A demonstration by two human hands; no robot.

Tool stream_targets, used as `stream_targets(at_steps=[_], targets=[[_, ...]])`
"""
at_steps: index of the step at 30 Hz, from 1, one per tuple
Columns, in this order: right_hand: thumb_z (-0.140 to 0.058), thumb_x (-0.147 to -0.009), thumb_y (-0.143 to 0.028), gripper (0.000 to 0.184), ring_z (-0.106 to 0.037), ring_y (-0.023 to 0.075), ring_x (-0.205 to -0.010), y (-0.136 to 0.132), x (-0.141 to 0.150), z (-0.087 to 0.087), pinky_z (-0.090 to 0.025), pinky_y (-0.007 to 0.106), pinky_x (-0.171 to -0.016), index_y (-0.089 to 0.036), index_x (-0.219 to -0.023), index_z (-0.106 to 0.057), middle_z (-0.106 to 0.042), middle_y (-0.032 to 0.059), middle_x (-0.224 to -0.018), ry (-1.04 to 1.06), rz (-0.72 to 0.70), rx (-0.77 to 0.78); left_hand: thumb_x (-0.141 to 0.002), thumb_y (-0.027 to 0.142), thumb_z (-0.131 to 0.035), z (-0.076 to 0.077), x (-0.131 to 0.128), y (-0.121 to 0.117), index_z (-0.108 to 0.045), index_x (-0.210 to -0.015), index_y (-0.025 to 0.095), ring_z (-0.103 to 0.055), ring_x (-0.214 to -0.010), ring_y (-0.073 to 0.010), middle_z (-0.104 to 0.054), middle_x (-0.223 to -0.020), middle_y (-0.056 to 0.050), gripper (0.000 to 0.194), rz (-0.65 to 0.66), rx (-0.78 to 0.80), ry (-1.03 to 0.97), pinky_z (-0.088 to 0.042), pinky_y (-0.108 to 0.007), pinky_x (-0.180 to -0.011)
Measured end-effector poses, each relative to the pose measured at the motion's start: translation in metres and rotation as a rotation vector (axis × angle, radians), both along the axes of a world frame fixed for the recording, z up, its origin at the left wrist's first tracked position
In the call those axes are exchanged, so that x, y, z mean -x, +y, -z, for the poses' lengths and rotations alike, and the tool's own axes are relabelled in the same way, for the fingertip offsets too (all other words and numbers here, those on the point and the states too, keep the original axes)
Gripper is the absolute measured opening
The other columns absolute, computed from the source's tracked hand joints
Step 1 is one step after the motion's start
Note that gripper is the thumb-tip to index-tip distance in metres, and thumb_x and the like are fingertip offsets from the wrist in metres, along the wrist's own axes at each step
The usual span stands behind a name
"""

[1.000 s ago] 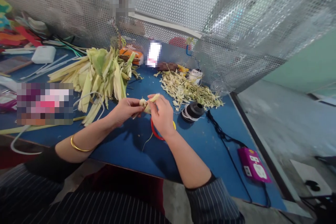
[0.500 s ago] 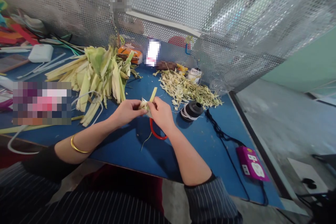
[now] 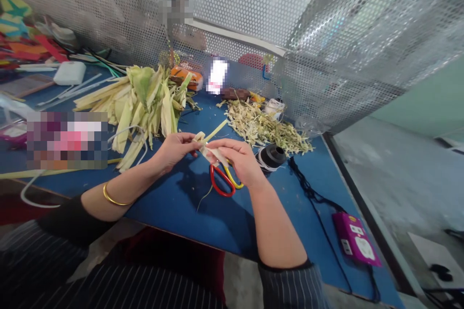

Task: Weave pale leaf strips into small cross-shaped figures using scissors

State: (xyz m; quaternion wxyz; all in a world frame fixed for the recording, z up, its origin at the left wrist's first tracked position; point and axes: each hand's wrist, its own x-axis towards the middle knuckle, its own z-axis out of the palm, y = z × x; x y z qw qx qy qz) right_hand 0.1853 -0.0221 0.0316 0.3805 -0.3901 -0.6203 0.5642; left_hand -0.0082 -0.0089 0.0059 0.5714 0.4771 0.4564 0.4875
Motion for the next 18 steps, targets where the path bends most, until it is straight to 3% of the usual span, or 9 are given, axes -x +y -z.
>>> stream_targets(at_steps=[3,8,12,18], targets=[[-0.061,-0.078,-0.03,0.026,-0.067,0.0185,-0.077,0.0,0.007,0.003,-0.054,0.038,-0.073,-0.022,-0.101,-0.069,-0.072,0.0062,-0.09,0.126,0.014,0.037,-0.067,0.025,-0.073,0.0,-0.002,-0.002,-0.073,-0.081,0.015,-0.052,-0.053,-0.0081,-0.067,-0.071,-0.004,0.017,0.05,-0.007,-0.011,-0.043,-0.024,-0.056],[-0.059,-0.08,-0.031,0.015,-0.052,0.0122,-0.061,0.0,0.016,0.006,-0.046,0.029,-0.063,-0.021,-0.074,-0.069,-0.059,-0.0003,-0.067,-0.132,0.335,-0.352,-0.07,0.028,-0.071,0.008,-0.002,-0.002,-0.072,-0.087,0.015,-0.051,-0.054,-0.0084,-0.066,-0.073,-0.003,0.022,0.076,-0.065,0.047,-0.043,-0.024,-0.056],[-0.052,-0.085,-0.031,0.025,-0.046,0.0116,-0.062,0.0,0.018,0.008,-0.038,0.027,-0.063,-0.019,-0.064,-0.059,-0.048,-0.0018,-0.063,-0.204,0.325,-0.38,-0.069,0.025,-0.071,0.007,-0.003,-0.002,-0.07,-0.086,0.013,-0.051,-0.054,-0.0081,-0.066,-0.072,-0.004,0.021,0.066,-0.051,0.063,-0.043,-0.024,-0.056],[-0.055,-0.076,-0.022,0.025,-0.04,0.0095,-0.059,-0.001,0.018,0.011,-0.03,0.026,-0.057,-0.018,-0.053,-0.045,-0.042,-0.0026,-0.066,-0.474,0.295,-0.403,-0.069,0.023,-0.069,0.004,-0.004,-0.002,-0.067,-0.08,0.012,-0.052,-0.053,-0.0078,-0.066,-0.069,-0.004,0.016,0.051,-0.009,0.075,-0.043,-0.024,-0.056]])
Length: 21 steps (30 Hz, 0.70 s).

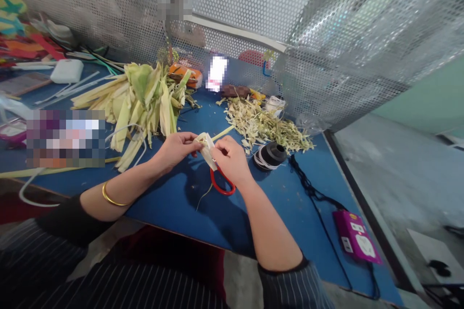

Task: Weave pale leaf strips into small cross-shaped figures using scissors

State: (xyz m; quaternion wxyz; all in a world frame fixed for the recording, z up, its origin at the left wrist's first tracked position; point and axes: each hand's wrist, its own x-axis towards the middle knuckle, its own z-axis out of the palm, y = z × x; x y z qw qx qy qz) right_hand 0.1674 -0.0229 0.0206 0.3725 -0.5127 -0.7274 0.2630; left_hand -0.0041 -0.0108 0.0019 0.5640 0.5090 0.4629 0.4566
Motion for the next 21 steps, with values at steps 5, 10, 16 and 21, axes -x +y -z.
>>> stream_targets(at_steps=[5,10,16,21], targets=[[-0.052,-0.071,-0.019,0.021,-0.041,0.0096,-0.059,0.002,-0.002,0.002,-0.031,0.026,-0.06,-0.017,-0.051,-0.048,-0.043,-0.0026,-0.066,-0.048,-0.007,0.111,-0.07,0.025,-0.069,0.0,-0.001,-0.001,-0.069,-0.081,0.012,-0.051,-0.052,-0.0073,-0.067,-0.069,-0.004,0.018,0.002,0.008,0.031,-0.043,-0.024,-0.055],[-0.051,-0.067,-0.019,0.018,-0.043,0.0105,-0.061,0.002,-0.002,0.004,-0.031,0.026,-0.059,-0.017,-0.049,-0.051,-0.047,-0.0018,-0.068,-0.001,-0.019,0.207,-0.071,0.026,-0.068,0.004,-0.002,-0.001,-0.069,-0.082,0.011,-0.052,-0.052,-0.0072,-0.067,-0.069,-0.004,0.019,0.025,-0.015,0.073,-0.045,-0.023,-0.056],[-0.05,-0.067,-0.022,0.02,-0.04,0.0104,-0.058,0.003,-0.003,0.007,-0.028,0.026,-0.056,-0.017,-0.049,-0.046,-0.043,-0.0029,-0.061,-0.031,-0.005,0.226,-0.074,0.031,-0.066,0.012,-0.001,0.0,-0.07,-0.088,0.012,-0.056,-0.055,-0.0092,-0.069,-0.073,-0.005,0.024,0.05,-0.141,0.19,-0.045,-0.023,-0.056],[-0.05,-0.068,-0.022,0.023,-0.038,0.0099,-0.057,0.003,-0.003,0.004,-0.028,0.026,-0.055,-0.018,-0.047,-0.041,-0.042,-0.0028,-0.06,-0.087,0.035,0.193,-0.074,0.03,-0.066,0.011,-0.003,-0.002,-0.07,-0.088,0.012,-0.056,-0.054,-0.009,-0.069,-0.073,-0.006,0.023,0.043,-0.131,0.195,-0.044,-0.023,-0.055]])
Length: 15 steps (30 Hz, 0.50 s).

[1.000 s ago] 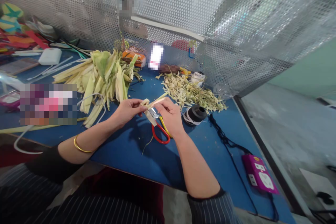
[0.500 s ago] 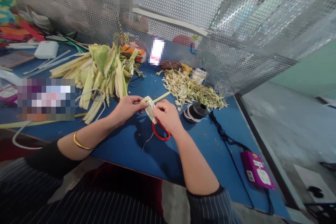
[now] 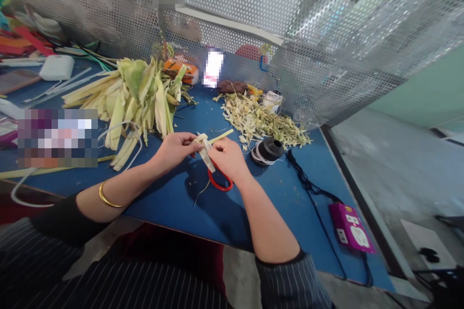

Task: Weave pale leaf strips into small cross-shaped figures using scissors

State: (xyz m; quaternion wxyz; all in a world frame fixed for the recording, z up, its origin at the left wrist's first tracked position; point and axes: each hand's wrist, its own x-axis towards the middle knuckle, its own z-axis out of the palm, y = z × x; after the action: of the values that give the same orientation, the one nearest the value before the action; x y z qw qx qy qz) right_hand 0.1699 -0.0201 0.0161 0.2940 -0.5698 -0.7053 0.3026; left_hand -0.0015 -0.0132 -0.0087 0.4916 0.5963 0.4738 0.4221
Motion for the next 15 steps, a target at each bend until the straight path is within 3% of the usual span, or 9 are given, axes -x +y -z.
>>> stream_targets(at_steps=[11,15], targets=[[-0.051,-0.068,-0.022,0.025,-0.036,0.009,-0.054,0.0013,-0.001,0.0038,-0.025,0.026,-0.052,-0.018,-0.048,-0.036,-0.038,-0.0043,-0.055,-0.006,0.026,-0.023,-0.072,0.03,-0.067,-0.0066,-0.0033,-0.004,-0.07,-0.084,0.012,-0.053,-0.052,-0.0075,-0.068,-0.072,-0.004,0.022,-0.025,0.092,-0.094,-0.044,-0.023,-0.055],[-0.051,-0.067,-0.022,0.023,-0.037,0.0092,-0.054,0.0012,-0.0009,0.0048,-0.026,0.026,-0.053,-0.018,-0.048,-0.037,-0.04,-0.0042,-0.056,-0.04,0.035,-0.038,-0.074,0.031,-0.066,-0.003,-0.0024,-0.0028,-0.07,-0.087,0.012,-0.054,-0.052,-0.0082,-0.068,-0.072,-0.004,0.023,-0.016,0.047,-0.039,-0.044,-0.023,-0.055]])
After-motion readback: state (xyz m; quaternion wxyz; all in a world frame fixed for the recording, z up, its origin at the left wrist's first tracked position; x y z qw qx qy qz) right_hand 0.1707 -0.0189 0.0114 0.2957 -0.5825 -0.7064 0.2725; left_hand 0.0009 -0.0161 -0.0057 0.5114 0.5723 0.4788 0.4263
